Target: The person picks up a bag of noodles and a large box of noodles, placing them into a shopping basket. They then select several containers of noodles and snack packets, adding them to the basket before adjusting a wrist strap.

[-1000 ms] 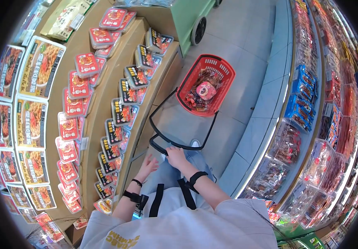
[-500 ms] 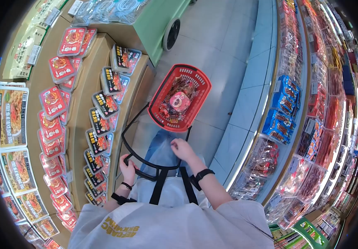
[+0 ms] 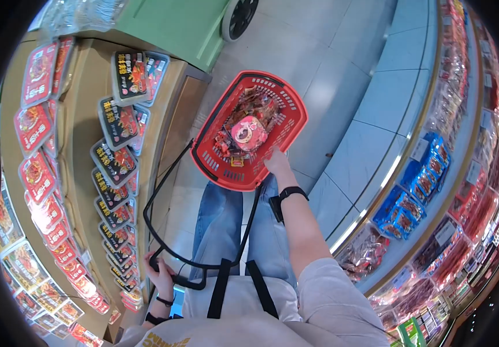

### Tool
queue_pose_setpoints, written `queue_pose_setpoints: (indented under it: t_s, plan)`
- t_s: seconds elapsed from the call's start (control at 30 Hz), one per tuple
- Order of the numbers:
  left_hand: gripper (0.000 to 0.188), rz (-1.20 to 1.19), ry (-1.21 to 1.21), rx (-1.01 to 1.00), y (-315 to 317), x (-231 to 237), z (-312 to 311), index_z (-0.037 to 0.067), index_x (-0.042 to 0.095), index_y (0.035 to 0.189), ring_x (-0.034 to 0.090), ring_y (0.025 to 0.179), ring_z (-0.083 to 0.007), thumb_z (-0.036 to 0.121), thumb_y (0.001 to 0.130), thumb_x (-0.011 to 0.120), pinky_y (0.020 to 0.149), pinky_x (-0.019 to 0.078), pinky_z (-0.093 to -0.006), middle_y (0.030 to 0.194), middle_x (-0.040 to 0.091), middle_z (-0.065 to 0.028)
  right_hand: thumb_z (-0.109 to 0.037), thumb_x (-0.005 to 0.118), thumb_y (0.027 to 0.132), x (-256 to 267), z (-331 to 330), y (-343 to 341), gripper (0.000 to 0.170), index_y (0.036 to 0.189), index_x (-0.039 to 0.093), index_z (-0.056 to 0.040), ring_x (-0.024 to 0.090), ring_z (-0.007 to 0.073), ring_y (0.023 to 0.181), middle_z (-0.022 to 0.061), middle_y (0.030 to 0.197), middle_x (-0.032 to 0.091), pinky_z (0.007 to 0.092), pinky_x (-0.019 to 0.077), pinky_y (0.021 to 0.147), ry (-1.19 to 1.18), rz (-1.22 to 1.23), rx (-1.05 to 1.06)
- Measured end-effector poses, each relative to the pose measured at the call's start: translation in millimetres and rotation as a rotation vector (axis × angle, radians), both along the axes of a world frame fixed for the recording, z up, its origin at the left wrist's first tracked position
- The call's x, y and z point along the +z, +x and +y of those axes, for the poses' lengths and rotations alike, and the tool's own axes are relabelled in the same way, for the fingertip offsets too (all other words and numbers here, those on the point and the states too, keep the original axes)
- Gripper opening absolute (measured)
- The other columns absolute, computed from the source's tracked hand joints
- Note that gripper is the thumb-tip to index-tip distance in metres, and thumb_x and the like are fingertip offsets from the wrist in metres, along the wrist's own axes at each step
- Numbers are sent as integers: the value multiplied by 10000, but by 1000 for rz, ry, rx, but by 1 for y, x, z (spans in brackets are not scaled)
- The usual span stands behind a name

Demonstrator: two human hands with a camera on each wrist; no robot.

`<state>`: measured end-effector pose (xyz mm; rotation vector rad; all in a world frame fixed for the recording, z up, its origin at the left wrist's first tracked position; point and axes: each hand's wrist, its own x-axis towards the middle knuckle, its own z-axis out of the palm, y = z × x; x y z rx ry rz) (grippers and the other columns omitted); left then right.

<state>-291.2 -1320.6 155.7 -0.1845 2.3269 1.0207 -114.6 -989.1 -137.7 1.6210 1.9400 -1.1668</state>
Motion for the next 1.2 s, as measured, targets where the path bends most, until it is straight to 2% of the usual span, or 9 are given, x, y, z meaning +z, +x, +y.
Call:
queue_pose_setpoints:
  t_s: [0.33,0.6,0.7,0.8,0.87,0.93,0.97,1.07,1.2]
  plan:
    - [151,219,-261,-18,4,-5,36,44,377,977,400,422,-105,33,830,409,440,317,-211,490,408,-31,-228,633,683,-191,32,-54,697,1240,280,-2,463,371,1060,267,1219,364,383,413,885,-61,-85,37]
    - [185,234,-199,20,8,-11,82,49,357,959,371,392,-83,25,778,384,380,288,-186,495,384,-13,-388,607,726,-189,51,-75,785,1337,204,-103,553,300,970,165,1022,576,399,447,802,-234,-286,109]
    - [210,178,-125,-12,10,-8,101,49,355,974,430,420,-117,-12,775,381,433,348,-207,511,396,-25,-368,554,759,-148,56,-70,647,1319,249,-255,575,331,889,194,956,585,420,460,766,-92,-106,47]
    - [302,163,-50,-66,17,-8,133,51,337,1044,437,425,-115,-41,764,406,410,337,-201,605,435,-45,-308,563,745,-80,84,-49,565,1246,344,-166,564,365,868,204,919,586,443,454,764,-65,-43,-72]
    - [400,37,81,-111,18,4,170,64,285,1103,467,481,-109,-78,758,432,442,394,-209,661,455,-53,-245,577,745,-53,96,-13,359,1041,509,-54,598,304,717,180,764,591,385,469,635,68,289,-236]
    - [401,-7,145,-151,18,14,209,65,293,1105,488,526,-107,-58,758,452,482,423,-210,669,468,-55,-214,583,751,45,133,10,336,1020,510,-27,602,249,696,156,759,600,353,474,613,-176,325,-398]
    - [399,18,182,-256,19,19,231,59,301,1101,495,537,-112,-40,753,469,491,427,-216,673,476,-51,-240,552,795,47,130,31,273,877,511,17,537,156,477,73,569,541,297,429,444,36,541,-423]
    - [377,268,102,-631,12,36,295,51,374,1059,526,587,-145,48,722,544,542,444,-289,688,509,-50,-257,536,824,137,161,73,291,934,481,7,498,119,409,35,564,516,249,388,366,-84,574,-575]
    - [446,265,105,-783,12,40,379,59,338,1106,534,821,-428,205,749,563,702,423,-464,851,557,-266,-288,517,842,234,183,121,271,921,454,-36,479,121,417,30,639,507,243,389,376,-131,645,-885]
